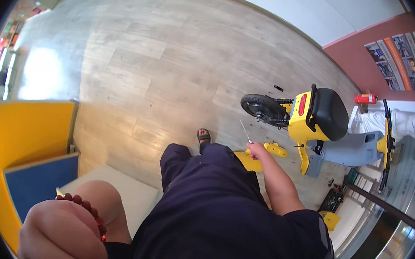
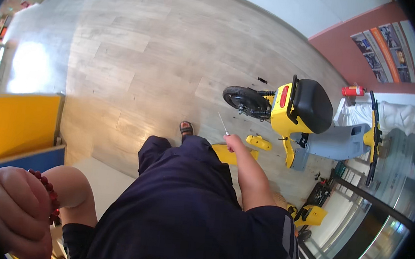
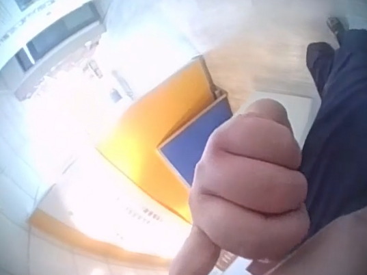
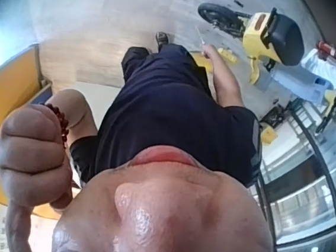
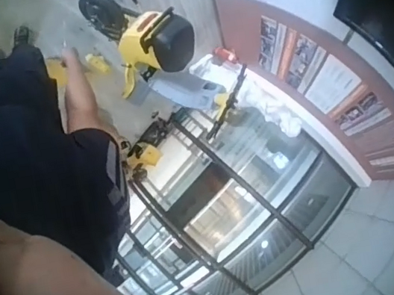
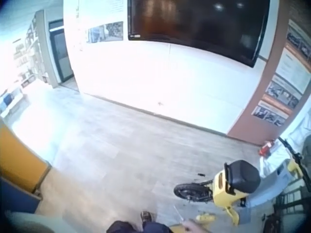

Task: Repairing or adjusting components of a yellow electric motorcycle.

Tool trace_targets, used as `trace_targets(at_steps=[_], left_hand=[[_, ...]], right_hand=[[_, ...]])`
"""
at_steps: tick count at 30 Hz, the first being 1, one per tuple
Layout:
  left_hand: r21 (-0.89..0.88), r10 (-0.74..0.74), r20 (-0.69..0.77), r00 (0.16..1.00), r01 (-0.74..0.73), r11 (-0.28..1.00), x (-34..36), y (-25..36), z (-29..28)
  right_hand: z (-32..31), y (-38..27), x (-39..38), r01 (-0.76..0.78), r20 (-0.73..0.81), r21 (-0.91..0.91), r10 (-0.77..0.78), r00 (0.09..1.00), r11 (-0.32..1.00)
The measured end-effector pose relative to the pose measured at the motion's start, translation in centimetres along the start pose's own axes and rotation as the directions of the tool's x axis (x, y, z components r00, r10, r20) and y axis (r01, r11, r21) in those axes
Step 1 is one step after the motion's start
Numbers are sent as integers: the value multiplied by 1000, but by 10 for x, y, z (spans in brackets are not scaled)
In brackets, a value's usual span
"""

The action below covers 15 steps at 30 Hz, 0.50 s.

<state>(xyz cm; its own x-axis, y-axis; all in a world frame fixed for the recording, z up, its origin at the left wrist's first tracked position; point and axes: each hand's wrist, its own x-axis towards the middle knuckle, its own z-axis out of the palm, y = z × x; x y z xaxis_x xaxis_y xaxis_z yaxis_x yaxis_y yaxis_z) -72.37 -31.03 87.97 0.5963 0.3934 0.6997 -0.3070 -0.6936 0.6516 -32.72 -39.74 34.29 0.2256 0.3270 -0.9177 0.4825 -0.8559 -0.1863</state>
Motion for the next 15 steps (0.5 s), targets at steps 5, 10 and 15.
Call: trace_targets(at_steps=[5, 10, 15], left_hand=[[-197, 57, 108, 992, -35, 980, 24, -72, -65], [-357, 151, 229, 962, -61, 932, 47, -131, -135], [-491, 232, 331, 915, -42, 870, 80, -184, -194]], right_hand=[[-2, -28, 9, -16, -67, 220, 31, 997, 975], [35, -25, 21, -231, 16, 535, 263, 965, 813], [118, -38, 23, -311, 45, 634, 367, 929, 708]])
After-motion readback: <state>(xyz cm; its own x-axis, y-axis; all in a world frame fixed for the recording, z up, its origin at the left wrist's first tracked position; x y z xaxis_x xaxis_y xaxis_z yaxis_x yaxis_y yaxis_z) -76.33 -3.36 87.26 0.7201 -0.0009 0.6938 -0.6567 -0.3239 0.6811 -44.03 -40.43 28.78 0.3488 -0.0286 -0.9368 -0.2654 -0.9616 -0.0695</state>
